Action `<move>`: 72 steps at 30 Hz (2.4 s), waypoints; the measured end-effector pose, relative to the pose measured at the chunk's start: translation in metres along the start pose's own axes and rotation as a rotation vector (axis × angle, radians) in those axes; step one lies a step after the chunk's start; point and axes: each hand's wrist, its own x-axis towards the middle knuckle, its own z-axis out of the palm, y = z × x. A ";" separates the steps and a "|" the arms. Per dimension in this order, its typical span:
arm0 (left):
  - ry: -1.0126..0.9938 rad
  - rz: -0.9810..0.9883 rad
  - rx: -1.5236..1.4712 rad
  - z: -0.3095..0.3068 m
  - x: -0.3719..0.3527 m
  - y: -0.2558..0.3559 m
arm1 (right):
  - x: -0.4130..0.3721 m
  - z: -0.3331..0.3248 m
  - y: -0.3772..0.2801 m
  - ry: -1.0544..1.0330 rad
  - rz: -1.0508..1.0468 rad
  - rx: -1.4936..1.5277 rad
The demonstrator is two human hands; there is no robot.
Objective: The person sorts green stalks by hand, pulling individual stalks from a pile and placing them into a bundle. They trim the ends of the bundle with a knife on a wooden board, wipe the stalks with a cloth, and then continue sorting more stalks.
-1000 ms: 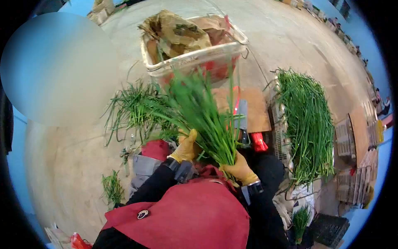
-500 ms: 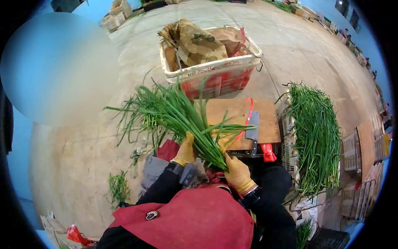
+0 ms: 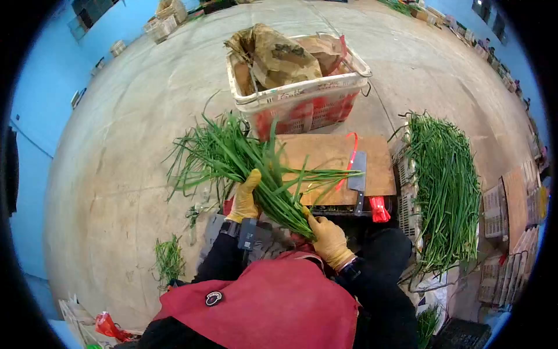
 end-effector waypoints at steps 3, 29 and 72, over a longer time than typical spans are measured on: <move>0.015 0.178 0.280 -0.024 0.014 -0.025 | 0.001 0.009 0.008 0.015 -0.091 0.009; -0.701 0.532 0.985 -0.011 -0.019 -0.020 | 0.119 -0.185 -0.091 0.428 -0.417 0.719; -0.438 -0.224 -0.259 -0.037 -0.013 -0.013 | 0.028 -0.170 0.029 0.658 -0.323 2.152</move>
